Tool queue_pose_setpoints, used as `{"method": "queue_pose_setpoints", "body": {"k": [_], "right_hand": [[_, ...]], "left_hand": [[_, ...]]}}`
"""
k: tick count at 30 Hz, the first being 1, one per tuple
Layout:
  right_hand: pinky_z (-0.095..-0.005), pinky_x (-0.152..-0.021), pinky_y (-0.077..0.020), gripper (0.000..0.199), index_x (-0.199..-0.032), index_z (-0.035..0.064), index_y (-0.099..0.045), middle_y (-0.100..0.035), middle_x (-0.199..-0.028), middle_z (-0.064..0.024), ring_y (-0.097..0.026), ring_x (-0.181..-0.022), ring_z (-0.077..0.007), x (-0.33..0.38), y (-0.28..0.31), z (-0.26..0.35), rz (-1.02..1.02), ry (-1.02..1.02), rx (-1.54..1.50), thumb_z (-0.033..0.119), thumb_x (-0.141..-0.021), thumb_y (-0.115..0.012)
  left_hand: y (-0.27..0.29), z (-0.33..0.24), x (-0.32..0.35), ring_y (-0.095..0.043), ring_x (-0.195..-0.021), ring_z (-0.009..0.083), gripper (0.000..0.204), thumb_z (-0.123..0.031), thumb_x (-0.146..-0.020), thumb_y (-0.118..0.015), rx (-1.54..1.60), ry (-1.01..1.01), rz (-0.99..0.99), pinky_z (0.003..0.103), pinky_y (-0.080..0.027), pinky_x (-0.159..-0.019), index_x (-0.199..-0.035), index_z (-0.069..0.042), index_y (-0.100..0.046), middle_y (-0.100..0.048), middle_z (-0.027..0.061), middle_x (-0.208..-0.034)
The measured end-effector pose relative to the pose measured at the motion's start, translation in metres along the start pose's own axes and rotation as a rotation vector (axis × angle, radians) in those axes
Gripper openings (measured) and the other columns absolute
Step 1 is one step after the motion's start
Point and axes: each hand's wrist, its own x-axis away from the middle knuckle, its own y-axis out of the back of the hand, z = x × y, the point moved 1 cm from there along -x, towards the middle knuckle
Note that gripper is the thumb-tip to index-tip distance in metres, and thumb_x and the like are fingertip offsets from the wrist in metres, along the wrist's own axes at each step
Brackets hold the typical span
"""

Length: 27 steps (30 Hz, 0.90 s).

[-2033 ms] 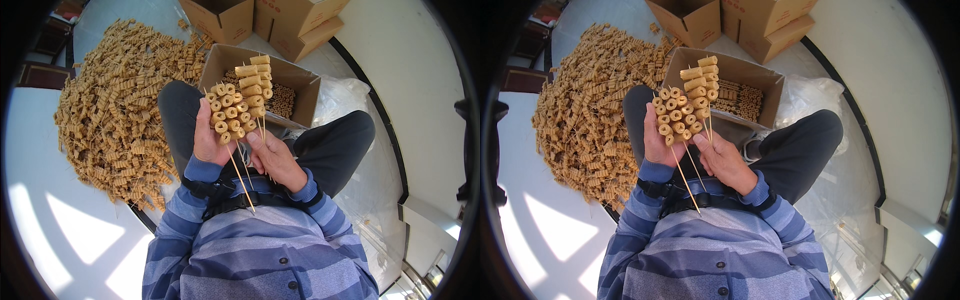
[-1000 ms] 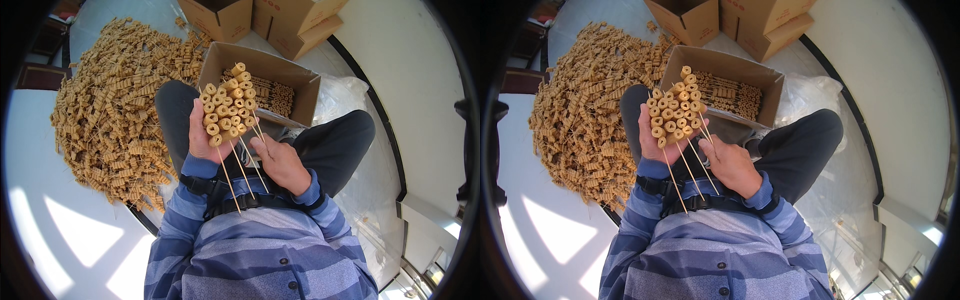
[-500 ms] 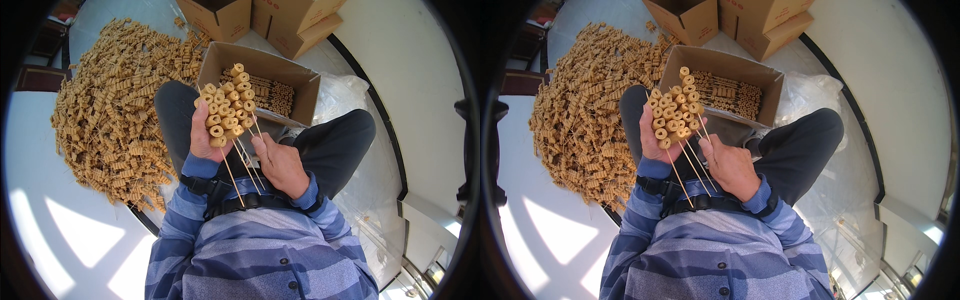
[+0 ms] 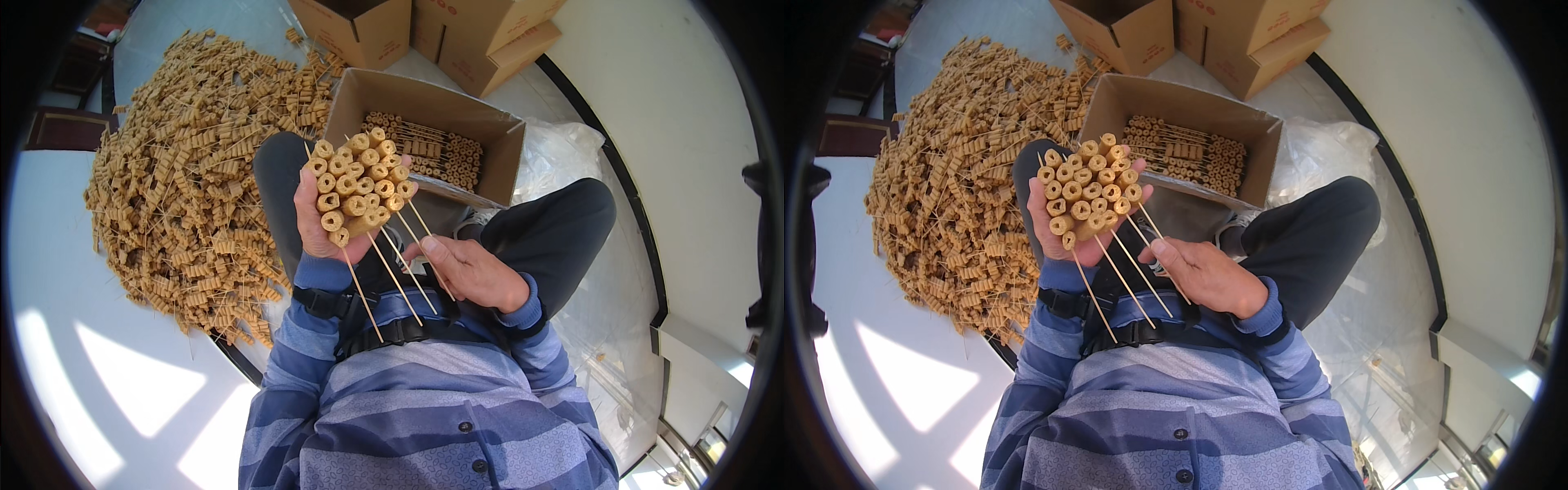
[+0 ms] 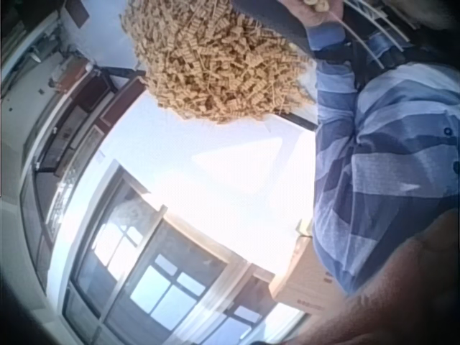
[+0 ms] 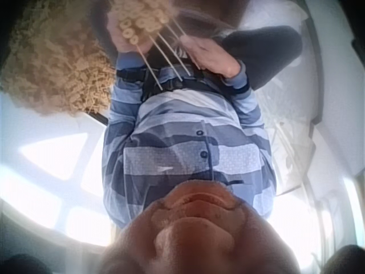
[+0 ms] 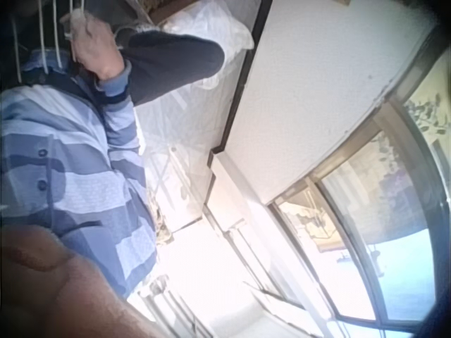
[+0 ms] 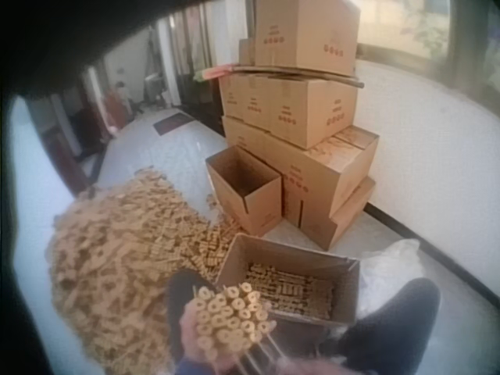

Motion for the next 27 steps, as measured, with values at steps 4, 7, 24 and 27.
{"method": "queue_pose_setpoints", "body": {"k": [4, 7, 24, 27], "right_hand": [[-0.0336, -0.079, -0.0524, 0.054, -0.120, 0.0018, -0.060, -0.065, -0.085, -0.0134, -0.065, -0.080, -0.0215, 0.002, 0.004, 0.001, 0.116, -0.161, -0.004, 0.046, -0.109, -0.032], [-0.0257, -0.065, -0.0471, 0.056, -0.132, 0.0015, -0.056, -0.055, -0.065, -0.0048, -0.054, -0.060, -0.0101, -0.001, 0.005, 0.005, 0.106, -0.035, 0.076, 0.046, -0.109, -0.031], [-0.0513, -0.116, -0.0243, 0.093, -0.150, -0.0002, -0.034, -0.034, -0.152, -0.0236, -0.032, -0.141, -0.0418, -0.056, -0.035, 0.061, -0.637, 0.715, 0.795, 0.063, -0.087, -0.061], [-0.0513, -0.116, -0.0239, 0.085, -0.150, 0.0000, -0.034, -0.034, -0.152, -0.0232, -0.031, -0.142, -0.0414, -0.067, -0.036, 0.052, -0.712, 0.725, 0.745, 0.055, -0.091, -0.060]], "left_hand": [[0.002, -0.002, 0.001, -0.046, -0.134, 0.0432, 0.088, -0.067, -0.092, -0.052, -0.046, -0.026, 0.008, 0.060, -0.039, -0.110, -0.148, 0.000, -0.037, -0.046, 0.0248, -0.145], [0.005, -0.004, 0.002, -0.054, -0.127, 0.0387, 0.079, -0.059, -0.096, -0.052, -0.008, -0.052, -0.030, 0.053, -0.045, -0.108, -0.144, 0.003, -0.041, -0.053, 0.0225, -0.139], [-0.022, 0.001, 0.003, -0.055, -0.126, 0.0242, 0.061, -0.050, -0.104, -0.038, -0.153, -0.116, 0.023, 0.037, -0.045, -0.107, -0.143, -0.004, -0.044, -0.054, 0.0132, -0.139], [-0.021, 0.001, -0.004, -0.060, -0.117, 0.0215, 0.058, -0.051, -0.104, -0.039, -0.130, -0.097, -0.064, 0.034, -0.049, -0.101, -0.136, -0.004, -0.051, -0.061, 0.0108, -0.128]]}}
